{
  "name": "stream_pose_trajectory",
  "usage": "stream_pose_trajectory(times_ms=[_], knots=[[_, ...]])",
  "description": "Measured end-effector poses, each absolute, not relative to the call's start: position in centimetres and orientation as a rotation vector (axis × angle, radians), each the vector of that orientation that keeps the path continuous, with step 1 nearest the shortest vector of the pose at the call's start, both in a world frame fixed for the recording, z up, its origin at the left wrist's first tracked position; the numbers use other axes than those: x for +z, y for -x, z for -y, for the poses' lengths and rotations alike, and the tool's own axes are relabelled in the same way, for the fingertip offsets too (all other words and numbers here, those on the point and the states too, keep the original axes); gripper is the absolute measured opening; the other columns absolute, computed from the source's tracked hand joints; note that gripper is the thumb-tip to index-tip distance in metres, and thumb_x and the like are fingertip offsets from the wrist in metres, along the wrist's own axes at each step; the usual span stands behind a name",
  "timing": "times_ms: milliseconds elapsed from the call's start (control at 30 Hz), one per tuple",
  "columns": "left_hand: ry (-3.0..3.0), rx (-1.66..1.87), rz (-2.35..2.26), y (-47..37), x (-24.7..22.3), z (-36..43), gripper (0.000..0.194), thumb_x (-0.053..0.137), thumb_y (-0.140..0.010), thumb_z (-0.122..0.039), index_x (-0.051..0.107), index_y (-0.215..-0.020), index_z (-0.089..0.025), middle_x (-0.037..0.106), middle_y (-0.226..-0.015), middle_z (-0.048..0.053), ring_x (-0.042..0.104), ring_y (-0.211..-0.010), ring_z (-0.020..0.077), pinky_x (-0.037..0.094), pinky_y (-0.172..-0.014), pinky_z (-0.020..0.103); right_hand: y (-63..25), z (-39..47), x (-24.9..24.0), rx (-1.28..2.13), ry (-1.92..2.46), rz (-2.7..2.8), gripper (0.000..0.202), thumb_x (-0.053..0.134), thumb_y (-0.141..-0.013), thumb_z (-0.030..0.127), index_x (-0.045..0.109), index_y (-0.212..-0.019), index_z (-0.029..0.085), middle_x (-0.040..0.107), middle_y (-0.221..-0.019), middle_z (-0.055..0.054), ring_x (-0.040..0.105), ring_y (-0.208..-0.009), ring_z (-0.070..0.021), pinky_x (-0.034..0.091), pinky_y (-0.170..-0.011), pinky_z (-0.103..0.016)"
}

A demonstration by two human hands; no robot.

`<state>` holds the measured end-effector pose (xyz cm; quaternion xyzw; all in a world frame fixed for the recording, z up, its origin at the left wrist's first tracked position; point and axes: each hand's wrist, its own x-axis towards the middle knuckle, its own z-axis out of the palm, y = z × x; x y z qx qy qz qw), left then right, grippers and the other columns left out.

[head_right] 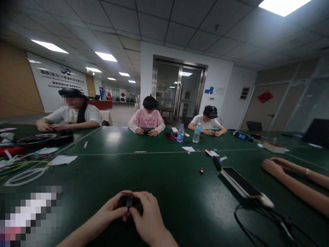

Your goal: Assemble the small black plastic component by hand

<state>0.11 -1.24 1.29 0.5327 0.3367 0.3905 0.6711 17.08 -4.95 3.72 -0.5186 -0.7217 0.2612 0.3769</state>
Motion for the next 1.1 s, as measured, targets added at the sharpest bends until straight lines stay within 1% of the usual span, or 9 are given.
stream_pose_trajectory(times_ms=[100,267,433,600,800,933,1100], knots=[[-1.186,0.876,-0.737,-0.1,1.3,1.2,0.039,0.068,-0.067,-0.020,0.053,-0.104,-0.019,0.062,-0.080,0.001,0.057,-0.065,0.0143,0.044,-0.061,0.030,-17.1,4.9,3.6,0.642,1.309,1.859,0.035,0.055,-0.075,0.016,0.057,-0.107,0.029,0.059,-0.108,-0.001,0.052,-0.104,-0.0189,0.040,-0.092,-0.033],[-1.168,0.859,-0.710,-0.1,1.3,1.2,0.044,0.071,-0.065,-0.020,0.053,-0.105,-0.020,0.062,-0.083,0.002,0.058,-0.070,0.0159,0.044,-0.064,0.031,-17.2,4.9,3.4,0.617,1.341,1.900,0.024,0.054,-0.078,0.019,0.063,-0.097,0.029,0.057,-0.110,-0.002,0.052,-0.105,-0.0192,0.040,-0.091,-0.033],[-1.176,0.836,-0.707,-0.1,1.5,1.3,0.044,0.071,-0.065,-0.021,0.052,-0.104,-0.021,0.062,-0.082,0.001,0.058,-0.075,0.0173,0.043,-0.067,0.032,-17.2,4.9,3.5,0.619,1.344,1.899,0.023,0.053,-0.080,0.020,0.063,-0.097,0.030,0.057,-0.109,-0.002,0.052,-0.105,-0.0193,0.041,-0.090,-0.033],[-1.186,0.834,-0.689,0.1,1.0,1.1,0.045,0.072,-0.064,-0.025,0.051,-0.104,-0.023,0.061,-0.082,0.000,0.057,-0.070,0.0154,0.042,-0.067,0.031,-17.3,5.1,3.7,0.623,1.316,1.897,0.025,0.052,-0.079,0.019,0.061,-0.100,0.030,0.058,-0.108,-0.002,0.053,-0.103,-0.0199,0.042,-0.089,-0.033],[-1.212,0.850,-0.709,0.3,0.4,0.7,0.045,0.072,-0.064,-0.029,0.052,-0.104,-0.023,0.059,-0.089,0.002,0.055,-0.072,0.0151,0.042,-0.068,0.032,-17.2,5.0,3.6,0.620,1.267,1.871,0.017,0.052,-0.080,0.019,0.062,-0.093,0.026,0.060,-0.104,-0.003,0.054,-0.100,-0.0190,0.043,-0.088,-0.032],[-1.216,0.839,-0.683,0.3,0.3,0.5,0.045,0.073,-0.063,-0.030,0.052,-0.103,-0.023,0.059,-0.086,0.001,0.055,-0.071,0.0146,0.042,-0.069,0.031,-17.1,4.9,3.5,0.624,1.232,1.855,0.016,0.053,-0.080,0.017,0.063,-0.091,0.024,0.061,-0.102,-0.004,0.055,-0.099,-0.0178,0.042,-0.088,-0.032],[-1.232,0.860,-0.694,0.2,0.4,0.6,0.047,0.074,-0.061,-0.032,0.053,-0.103,-0.023,0.060,-0.084,0.001,0.055,-0.072,0.0155,0.042,-0.069,0.031,-17.2,5.0,3.7,0.661,1.231,1.858,0.016,0.052,-0.082,0.020,0.064,-0.092,0.025,0.060,-0.103,-0.004,0.055,-0.101,-0.0177,0.043,-0.089,-0.032]])
